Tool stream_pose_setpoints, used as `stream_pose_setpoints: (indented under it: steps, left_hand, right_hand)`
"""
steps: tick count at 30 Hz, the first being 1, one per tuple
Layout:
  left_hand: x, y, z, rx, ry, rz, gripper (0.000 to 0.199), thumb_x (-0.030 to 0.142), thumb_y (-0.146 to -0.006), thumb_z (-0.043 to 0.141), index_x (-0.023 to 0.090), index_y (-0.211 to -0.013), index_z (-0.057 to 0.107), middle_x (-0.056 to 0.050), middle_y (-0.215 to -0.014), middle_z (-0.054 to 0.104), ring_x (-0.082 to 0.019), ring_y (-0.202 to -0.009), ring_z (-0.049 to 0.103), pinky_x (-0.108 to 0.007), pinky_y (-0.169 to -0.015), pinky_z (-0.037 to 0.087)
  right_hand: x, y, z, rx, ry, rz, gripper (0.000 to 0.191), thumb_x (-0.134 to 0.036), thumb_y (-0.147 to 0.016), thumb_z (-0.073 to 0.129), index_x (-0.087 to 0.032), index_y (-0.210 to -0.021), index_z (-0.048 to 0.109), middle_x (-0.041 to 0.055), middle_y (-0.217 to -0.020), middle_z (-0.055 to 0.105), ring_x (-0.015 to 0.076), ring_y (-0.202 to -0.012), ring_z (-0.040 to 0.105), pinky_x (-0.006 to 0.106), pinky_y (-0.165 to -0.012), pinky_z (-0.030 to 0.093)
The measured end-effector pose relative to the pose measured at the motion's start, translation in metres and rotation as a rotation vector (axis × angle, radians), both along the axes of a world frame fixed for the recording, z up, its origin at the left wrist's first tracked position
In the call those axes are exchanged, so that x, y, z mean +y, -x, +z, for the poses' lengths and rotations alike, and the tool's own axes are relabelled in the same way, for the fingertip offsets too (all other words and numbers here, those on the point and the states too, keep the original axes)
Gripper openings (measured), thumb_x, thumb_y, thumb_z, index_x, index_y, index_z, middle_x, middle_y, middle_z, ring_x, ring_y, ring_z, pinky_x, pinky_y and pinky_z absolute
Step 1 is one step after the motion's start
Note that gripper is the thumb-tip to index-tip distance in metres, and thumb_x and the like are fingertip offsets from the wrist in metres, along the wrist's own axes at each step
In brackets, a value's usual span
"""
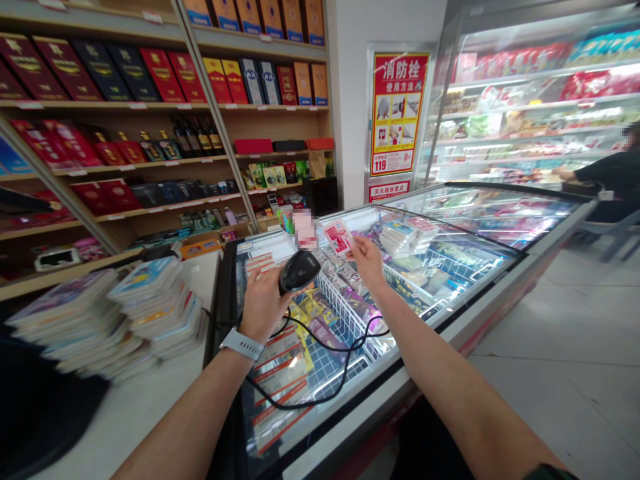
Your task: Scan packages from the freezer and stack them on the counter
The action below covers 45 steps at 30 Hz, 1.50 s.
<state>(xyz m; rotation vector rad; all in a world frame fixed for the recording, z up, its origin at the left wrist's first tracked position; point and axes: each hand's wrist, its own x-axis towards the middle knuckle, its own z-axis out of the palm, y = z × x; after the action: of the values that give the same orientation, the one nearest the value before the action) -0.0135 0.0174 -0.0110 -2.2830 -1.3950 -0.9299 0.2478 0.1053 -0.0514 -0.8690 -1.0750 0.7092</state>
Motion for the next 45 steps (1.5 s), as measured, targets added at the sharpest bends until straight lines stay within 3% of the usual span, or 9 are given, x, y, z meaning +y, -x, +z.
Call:
stream_pose_setpoints:
  steps: [16,22,26,34,39,45]
  left_hand:
    - [-0.002,-0.002,0.003,0.008,-0.004,-0.022,0.035,0.033,-0.093,0.049,0.014,-0.119,0.062,-0.014,-0.113,0.073,-0.029,-0.111,0.066,-0.048,-0.110,0.035]
    - [0.000,-0.001,0.002,0.008,0.012,-0.008,0.036,0.035,-0.092,0.049,0.014,-0.119,0.062,-0.015,-0.113,0.073,-0.031,-0.110,0.067,-0.051,-0.109,0.035]
    - [0.000,0.000,0.001,0.008,0.013,-0.003,0.034,0.034,-0.092,0.051,0.015,-0.119,0.061,-0.014,-0.115,0.073,-0.031,-0.112,0.066,-0.050,-0.110,0.034]
    - [0.001,0.001,0.000,0.031,-0.004,-0.010,0.032,0.033,-0.091,0.051,0.016,-0.117,0.061,-0.013,-0.109,0.074,-0.029,-0.106,0.067,-0.049,-0.111,0.032]
    - [0.003,0.002,-0.002,0.022,0.020,-0.038,0.036,0.034,-0.090,0.053,0.017,-0.121,0.059,-0.013,-0.115,0.073,-0.030,-0.109,0.066,-0.050,-0.111,0.032]
    - [0.005,0.005,-0.002,0.000,0.000,-0.035,0.035,0.037,-0.093,0.048,0.017,-0.119,0.060,-0.014,-0.114,0.073,-0.030,-0.110,0.066,-0.049,-0.109,0.034]
  right_hand:
    - [-0.005,0.000,0.005,-0.020,0.025,-0.005,0.047,-0.051,-0.074,0.067,-0.019,-0.107,0.060,0.0037,-0.083,0.071,0.0180,-0.070,0.067,0.035,-0.067,0.059]
    - [-0.001,-0.013,0.015,-0.048,0.022,-0.144,0.044,-0.047,-0.073,0.063,-0.017,-0.106,0.062,0.0026,-0.079,0.068,0.0171,-0.064,0.063,0.033,-0.061,0.056]
    - [0.001,-0.047,0.029,-0.231,-0.034,-0.335,0.039,-0.043,-0.079,0.059,-0.017,-0.107,0.066,0.0039,-0.085,0.070,0.0171,-0.069,0.063,0.031,-0.066,0.054]
    - [-0.009,-0.155,0.059,-0.817,-0.072,-0.801,0.031,-0.024,-0.082,0.053,-0.015,-0.107,0.069,0.0109,-0.101,0.067,0.0196,-0.073,0.060,0.038,-0.084,0.050]
    - [-0.011,-0.196,0.061,-1.075,0.023,-0.852,0.032,-0.020,-0.085,0.050,-0.014,-0.111,0.068,0.0132,-0.109,0.059,0.0212,-0.083,0.059,0.036,-0.085,0.049]
    - [-0.010,-0.210,0.052,-1.258,0.156,-0.914,0.029,-0.022,-0.093,0.045,-0.018,-0.112,0.067,0.0096,-0.112,0.059,0.0198,-0.089,0.058,0.030,-0.078,0.045]
